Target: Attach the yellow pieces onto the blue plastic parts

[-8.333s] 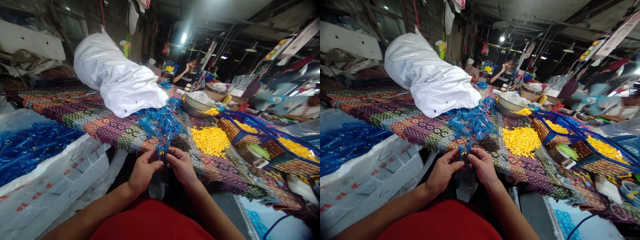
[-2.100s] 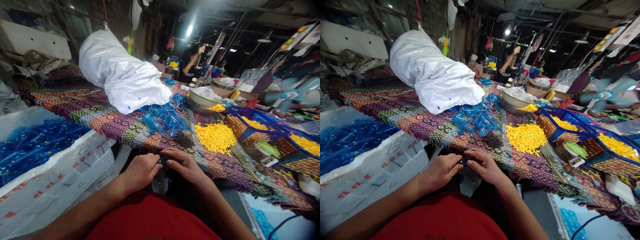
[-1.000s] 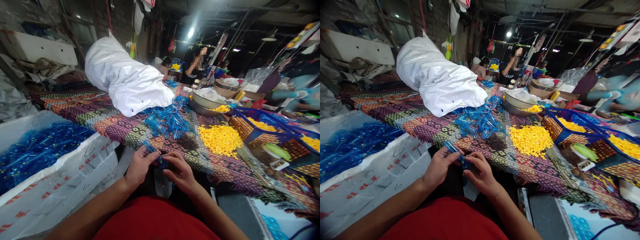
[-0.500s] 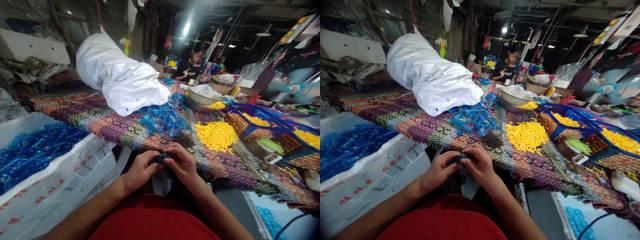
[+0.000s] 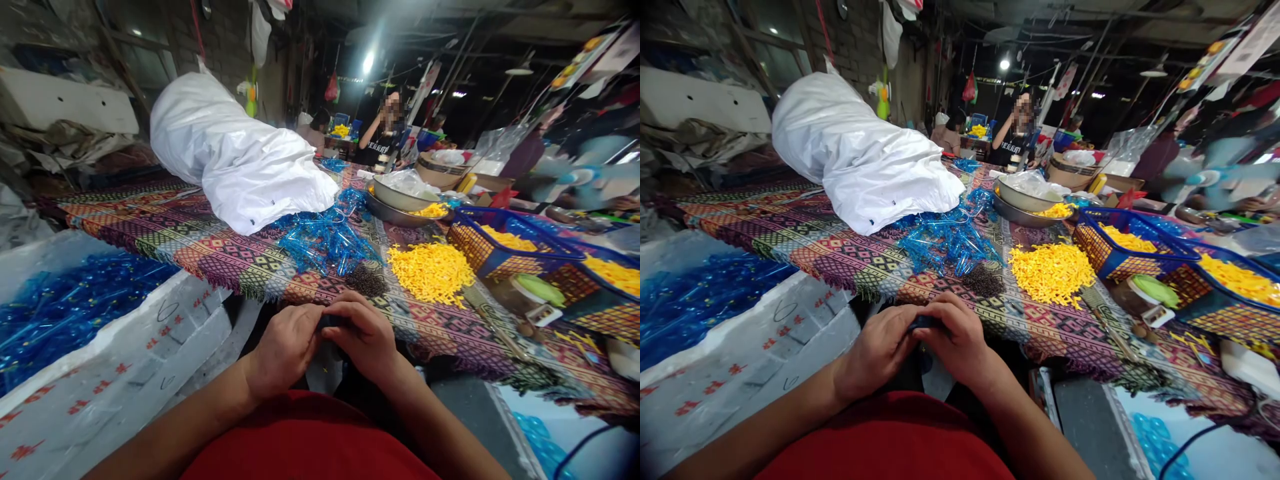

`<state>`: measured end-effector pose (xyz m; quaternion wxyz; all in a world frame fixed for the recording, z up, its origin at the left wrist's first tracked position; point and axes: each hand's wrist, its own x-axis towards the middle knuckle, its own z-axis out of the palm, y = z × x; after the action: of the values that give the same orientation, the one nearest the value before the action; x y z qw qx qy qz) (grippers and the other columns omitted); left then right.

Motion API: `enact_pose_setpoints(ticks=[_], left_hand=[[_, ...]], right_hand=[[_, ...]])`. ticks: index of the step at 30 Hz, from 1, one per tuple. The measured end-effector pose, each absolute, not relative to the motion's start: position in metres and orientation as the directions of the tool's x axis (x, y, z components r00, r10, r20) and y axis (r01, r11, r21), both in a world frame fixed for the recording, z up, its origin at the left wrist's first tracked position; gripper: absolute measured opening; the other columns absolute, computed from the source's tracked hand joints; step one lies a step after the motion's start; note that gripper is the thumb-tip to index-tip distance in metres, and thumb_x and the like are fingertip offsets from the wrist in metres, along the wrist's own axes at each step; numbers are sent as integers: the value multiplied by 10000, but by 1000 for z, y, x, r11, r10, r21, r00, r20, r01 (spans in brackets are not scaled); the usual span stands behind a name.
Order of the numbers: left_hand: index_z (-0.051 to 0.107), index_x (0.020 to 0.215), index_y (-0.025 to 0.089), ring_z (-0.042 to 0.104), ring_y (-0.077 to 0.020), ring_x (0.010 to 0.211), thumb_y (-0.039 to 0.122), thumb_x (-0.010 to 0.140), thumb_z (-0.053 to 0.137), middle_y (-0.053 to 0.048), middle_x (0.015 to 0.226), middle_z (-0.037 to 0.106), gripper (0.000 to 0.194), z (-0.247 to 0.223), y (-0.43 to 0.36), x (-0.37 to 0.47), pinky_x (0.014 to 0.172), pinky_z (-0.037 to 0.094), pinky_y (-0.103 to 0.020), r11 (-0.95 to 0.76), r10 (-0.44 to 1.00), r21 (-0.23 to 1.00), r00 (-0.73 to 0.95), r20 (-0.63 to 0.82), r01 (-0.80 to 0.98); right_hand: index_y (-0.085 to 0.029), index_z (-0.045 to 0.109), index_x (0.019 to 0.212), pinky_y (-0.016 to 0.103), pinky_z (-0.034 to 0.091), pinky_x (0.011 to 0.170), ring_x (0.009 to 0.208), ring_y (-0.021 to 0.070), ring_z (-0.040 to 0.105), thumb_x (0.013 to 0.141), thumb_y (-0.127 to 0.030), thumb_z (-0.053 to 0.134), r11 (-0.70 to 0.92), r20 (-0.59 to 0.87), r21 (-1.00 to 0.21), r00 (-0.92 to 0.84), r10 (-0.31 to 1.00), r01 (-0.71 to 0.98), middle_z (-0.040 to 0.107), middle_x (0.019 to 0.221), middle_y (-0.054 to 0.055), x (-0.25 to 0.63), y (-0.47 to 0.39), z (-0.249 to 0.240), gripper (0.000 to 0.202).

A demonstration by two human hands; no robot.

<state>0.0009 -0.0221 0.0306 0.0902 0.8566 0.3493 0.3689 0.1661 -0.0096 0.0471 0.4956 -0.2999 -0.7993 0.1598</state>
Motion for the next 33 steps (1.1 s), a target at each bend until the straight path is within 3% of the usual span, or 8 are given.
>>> enact_pose_setpoints(ticks=[6, 12, 15, 20, 22, 25, 29, 33], left_hand=[[536, 934, 134, 569, -192, 797, 199, 878, 373, -95, 838, 616, 184, 34, -26, -1, 725, 439, -308, -745, 667, 435, 535, 519, 506], [467, 1152, 181, 560, -211, 968, 320, 864, 449, -88, 1063, 603, 320, 40, -13, -16, 820, 426, -320, -678, 734, 460, 560, 383, 574], [533, 1022, 175, 573, -231, 886, 323, 843, 474, -79, 951, 621, 240, 44, -9, -27, 764, 430, -345, -622, 783, 347, 553, 286, 702], [545, 862, 155, 558, -227, 802, 266, 846, 430, -80, 839, 600, 161, 43, -7, -22, 712, 425, -345, -633, 764, 148, 582, 279, 760], [546, 878, 146, 553, -220, 800, 249, 846, 419, -87, 846, 595, 166, 39, -7, -16, 720, 427, -342, -668, 728, 104, 619, 296, 736], [558, 847, 131, 552, -220, 764, 243, 847, 411, -96, 809, 590, 185, 30, -6, -10, 704, 439, -349, -694, 704, 73, 655, 275, 716], [579, 894, 127, 565, -247, 836, 250, 832, 463, -112, 845, 603, 180, 23, -6, -20, 763, 454, -389, -679, 728, 180, 620, 292, 712], [502, 1183, 167, 435, -286, 1162, 326, 763, 595, -133, 1198, 528, 459, 26, -3, -33, 986, 332, -454, -522, 837, 543, 273, 474, 658]], right_hand=[[-208, 583, 929, 298, 480, 641, 725, 170, 559, 799, -166, 570, 811, 739, -472, -346, 578, 346, 600, 762, 41, 159, -19, 52, 138], [-211, 555, 939, 270, 497, 603, 673, 141, 596, 845, -243, 510, 596, 578, -777, -144, 803, 205, 591, 788, 24, 169, -5, 31, 109], [-215, 534, 1004, 255, 495, 550, 613, 132, 605, 860, -263, 495, 516, 493, -827, -152, 857, 225, 595, 756, 8, 185, 5, 28, 156], [-236, 584, 1079, 388, 467, 803, 988, 241, 561, 806, -287, 592, 768, 548, -334, -550, 630, 547, 616, 1062, 94, 190, 11, 50, 279], [-222, 600, 1057, 351, 465, 764, 886, 220, 593, 822, -320, 573, 817, 455, -180, -690, 563, 548, 654, 947, 92, 185, 12, 54, 256], [-196, 629, 949, 248, 443, 615, 673, 151, 595, 867, -336, 502, 841, 373, -135, -760, 532, 523, 646, 746, 57, 179, 15, 42, 206], [-184, 625, 956, 244, 446, 584, 659, 153, 598, 857, -338, 515, 830, 421, -169, -722, 549, 532, 646, 763, 60, 183, 21, 15, 213], [-208, 600, 1039, 304, 502, 713, 828, 189, 629, 856, -292, 516, 735, 604, -373, -454, 655, 566, 668, 894, 69, 188, 23, 5, 218]])
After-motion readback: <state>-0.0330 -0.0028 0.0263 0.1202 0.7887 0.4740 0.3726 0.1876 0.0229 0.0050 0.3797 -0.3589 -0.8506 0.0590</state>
